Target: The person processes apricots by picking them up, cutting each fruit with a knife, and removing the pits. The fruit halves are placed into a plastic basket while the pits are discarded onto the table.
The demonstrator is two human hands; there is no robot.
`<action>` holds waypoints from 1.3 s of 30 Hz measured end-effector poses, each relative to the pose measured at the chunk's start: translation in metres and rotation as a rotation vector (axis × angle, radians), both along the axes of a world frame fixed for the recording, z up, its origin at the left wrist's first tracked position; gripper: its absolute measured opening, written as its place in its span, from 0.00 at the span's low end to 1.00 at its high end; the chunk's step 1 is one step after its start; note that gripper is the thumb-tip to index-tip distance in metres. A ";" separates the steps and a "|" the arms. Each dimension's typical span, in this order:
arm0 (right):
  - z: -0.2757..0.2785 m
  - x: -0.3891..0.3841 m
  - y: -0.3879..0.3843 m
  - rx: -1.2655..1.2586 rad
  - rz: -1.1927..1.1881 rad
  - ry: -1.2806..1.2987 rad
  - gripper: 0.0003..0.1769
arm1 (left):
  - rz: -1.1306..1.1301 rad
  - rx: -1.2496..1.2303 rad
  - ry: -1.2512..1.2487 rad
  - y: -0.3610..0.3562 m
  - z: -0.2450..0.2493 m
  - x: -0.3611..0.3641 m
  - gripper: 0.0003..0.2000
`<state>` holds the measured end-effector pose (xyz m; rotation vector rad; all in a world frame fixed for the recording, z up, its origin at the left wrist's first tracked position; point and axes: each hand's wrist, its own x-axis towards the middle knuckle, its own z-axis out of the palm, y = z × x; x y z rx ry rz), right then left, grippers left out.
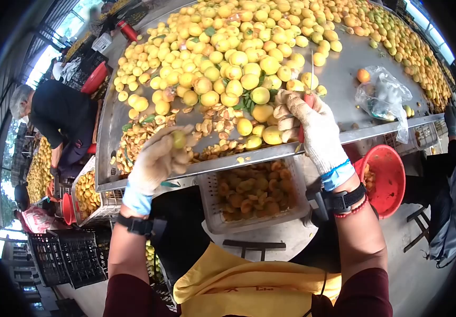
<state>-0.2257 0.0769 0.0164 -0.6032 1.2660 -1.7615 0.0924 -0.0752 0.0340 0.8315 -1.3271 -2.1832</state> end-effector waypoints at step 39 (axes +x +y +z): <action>-0.003 0.032 0.018 0.432 0.232 0.018 0.24 | 0.044 -0.277 -0.175 0.024 -0.060 -0.132 0.21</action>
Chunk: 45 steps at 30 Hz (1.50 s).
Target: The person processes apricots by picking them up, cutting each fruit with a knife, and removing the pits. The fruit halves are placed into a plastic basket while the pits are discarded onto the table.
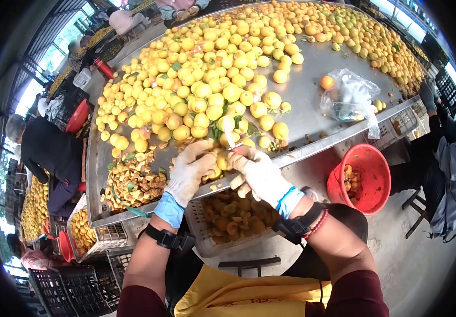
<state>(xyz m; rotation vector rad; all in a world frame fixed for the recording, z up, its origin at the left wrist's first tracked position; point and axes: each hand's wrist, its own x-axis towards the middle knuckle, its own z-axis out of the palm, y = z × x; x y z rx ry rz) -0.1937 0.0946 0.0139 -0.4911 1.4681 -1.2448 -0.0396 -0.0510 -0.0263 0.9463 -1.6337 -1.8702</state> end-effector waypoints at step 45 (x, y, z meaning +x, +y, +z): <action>0.047 0.033 0.032 -0.343 0.306 -0.010 0.15 | -0.110 0.134 0.547 0.042 0.070 0.061 0.34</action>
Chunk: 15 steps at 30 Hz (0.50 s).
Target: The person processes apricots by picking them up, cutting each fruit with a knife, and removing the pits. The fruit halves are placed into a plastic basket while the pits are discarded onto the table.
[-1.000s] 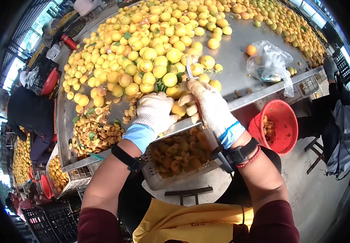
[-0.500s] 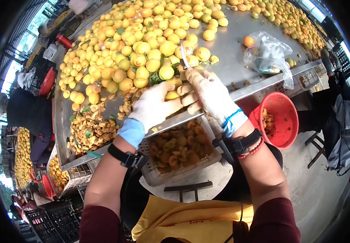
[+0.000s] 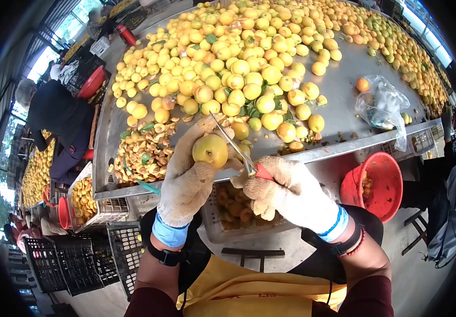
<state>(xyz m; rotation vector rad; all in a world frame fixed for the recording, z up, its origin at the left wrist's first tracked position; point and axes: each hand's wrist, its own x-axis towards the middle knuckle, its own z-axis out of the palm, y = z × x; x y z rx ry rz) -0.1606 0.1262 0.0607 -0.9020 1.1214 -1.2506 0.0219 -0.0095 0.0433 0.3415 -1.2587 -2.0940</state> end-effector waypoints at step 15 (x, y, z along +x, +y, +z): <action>0.004 0.004 -0.025 -0.140 -0.107 0.040 0.37 | 0.085 0.014 -0.102 -0.006 0.001 0.002 0.30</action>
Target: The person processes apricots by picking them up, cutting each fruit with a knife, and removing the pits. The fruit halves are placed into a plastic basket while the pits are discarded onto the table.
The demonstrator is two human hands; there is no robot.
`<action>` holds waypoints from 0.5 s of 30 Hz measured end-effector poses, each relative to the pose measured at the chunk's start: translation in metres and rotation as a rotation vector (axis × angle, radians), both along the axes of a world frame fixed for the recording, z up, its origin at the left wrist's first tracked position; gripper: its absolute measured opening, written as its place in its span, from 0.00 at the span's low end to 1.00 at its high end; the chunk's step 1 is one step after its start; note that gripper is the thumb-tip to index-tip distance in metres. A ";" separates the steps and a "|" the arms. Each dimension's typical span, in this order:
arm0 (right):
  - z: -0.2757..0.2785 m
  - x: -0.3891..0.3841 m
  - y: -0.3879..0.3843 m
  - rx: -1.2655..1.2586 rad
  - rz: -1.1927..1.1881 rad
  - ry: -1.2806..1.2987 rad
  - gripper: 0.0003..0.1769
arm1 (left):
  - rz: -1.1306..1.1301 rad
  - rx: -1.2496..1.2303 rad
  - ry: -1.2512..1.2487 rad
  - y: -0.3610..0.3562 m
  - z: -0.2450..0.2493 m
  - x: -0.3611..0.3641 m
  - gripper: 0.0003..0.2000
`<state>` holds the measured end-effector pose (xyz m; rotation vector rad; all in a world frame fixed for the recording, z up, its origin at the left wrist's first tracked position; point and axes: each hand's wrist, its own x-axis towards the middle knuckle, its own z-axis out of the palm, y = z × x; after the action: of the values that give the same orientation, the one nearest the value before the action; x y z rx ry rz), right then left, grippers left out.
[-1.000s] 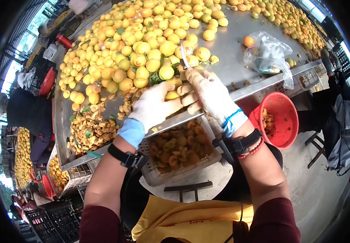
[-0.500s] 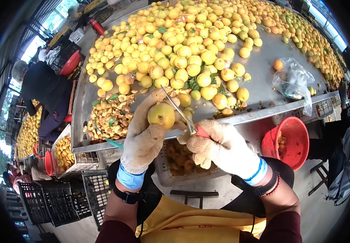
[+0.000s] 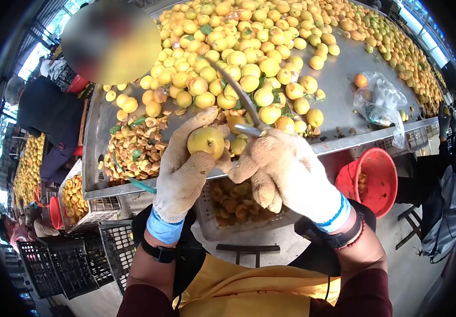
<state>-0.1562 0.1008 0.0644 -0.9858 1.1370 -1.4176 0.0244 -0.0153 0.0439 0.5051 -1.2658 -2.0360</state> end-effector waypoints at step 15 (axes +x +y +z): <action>0.006 0.024 -0.002 0.170 0.085 0.104 0.18 | 0.148 -0.350 -0.098 0.013 0.002 0.005 0.30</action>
<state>-0.1317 0.0988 0.0705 -0.9837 1.2552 -1.1924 0.0290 -0.0026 0.0458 0.5190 -1.5562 -1.6388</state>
